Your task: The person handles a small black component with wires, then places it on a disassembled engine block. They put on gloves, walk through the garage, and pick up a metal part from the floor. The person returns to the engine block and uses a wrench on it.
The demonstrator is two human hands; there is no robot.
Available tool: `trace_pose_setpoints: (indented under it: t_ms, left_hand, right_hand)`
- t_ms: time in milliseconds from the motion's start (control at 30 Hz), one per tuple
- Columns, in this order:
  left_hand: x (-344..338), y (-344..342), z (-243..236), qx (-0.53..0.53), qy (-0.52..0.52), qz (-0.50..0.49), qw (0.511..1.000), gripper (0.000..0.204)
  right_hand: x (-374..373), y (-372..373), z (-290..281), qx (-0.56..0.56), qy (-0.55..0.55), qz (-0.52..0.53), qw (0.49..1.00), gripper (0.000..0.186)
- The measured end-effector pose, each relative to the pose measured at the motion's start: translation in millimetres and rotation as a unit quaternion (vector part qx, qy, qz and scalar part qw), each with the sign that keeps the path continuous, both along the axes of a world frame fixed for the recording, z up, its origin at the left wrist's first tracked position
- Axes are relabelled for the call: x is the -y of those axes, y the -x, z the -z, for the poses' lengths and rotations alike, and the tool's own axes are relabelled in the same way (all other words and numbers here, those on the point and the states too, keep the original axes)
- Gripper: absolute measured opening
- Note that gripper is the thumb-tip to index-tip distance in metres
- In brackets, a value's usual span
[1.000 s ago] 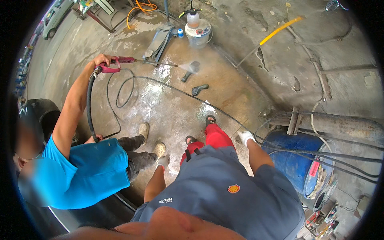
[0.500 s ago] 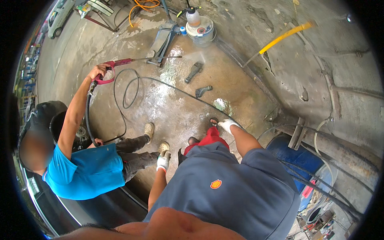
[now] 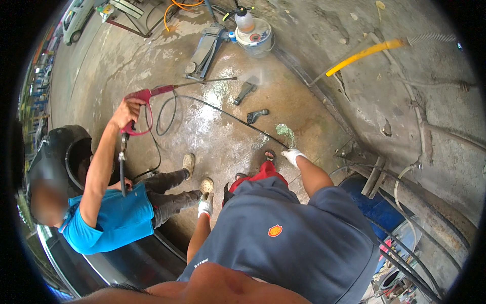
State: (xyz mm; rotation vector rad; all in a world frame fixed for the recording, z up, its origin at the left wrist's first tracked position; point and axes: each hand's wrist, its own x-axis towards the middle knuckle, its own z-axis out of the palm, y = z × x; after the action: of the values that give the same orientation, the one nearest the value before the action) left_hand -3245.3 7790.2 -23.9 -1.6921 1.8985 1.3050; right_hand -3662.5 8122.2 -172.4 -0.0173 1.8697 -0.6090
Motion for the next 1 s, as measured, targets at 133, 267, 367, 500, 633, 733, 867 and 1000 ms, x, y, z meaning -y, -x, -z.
trace_pose_setpoints:
  t_ms: [133, 267, 367, 500, 633, 733, 867, 1000]
  left_hand:
    - [16, 52, -14, -0.003, 0.043, 0.109, 0.993, 0.065]
    - [20, 100, -26, -0.035, 0.045, 0.105, 0.993, 0.057]
    - [30, 108, -24, -0.023, 0.018, 0.104, 0.994, 0.061]
    - [46, 112, 2, 0.008, -0.007, 0.135, 0.991, 0.062]
    - [59, 146, 14, 0.029, -0.038, 0.173, 0.984, 0.063]
    - [69, 156, 71, -0.018, -0.062, 0.177, 0.982, 0.066]
    - [107, 220, 84, -0.013, -0.077, 0.24, 0.968, 0.072]
    - [141, 276, 187, 0.01, -0.049, 0.269, 0.962, 0.074]
  right_hand:
    - [-11, 1, 17, 0.033, 0.015, 0.051, 0.998, 0.048]
    - [-35, -5, 39, 0.046, 0.042, 0.096, 0.993, 0.039]
    - [-33, -12, 23, 0.062, 0.029, 0.116, 0.991, 0.037]
    - [-35, -17, 2, 0.061, 0.013, 0.131, 0.989, 0.037]
    - [-18, -10, -55, 0.023, -0.06, 0.074, 0.995, 0.04]
    - [3, -5, -78, -0.066, -0.112, -0.007, 0.992, 0.039]
    - [48, 18, -96, -0.058, -0.113, 0.003, 0.992, 0.042]
    - [105, 65, -32, -0.086, -0.247, -0.18, 0.948, 0.053]
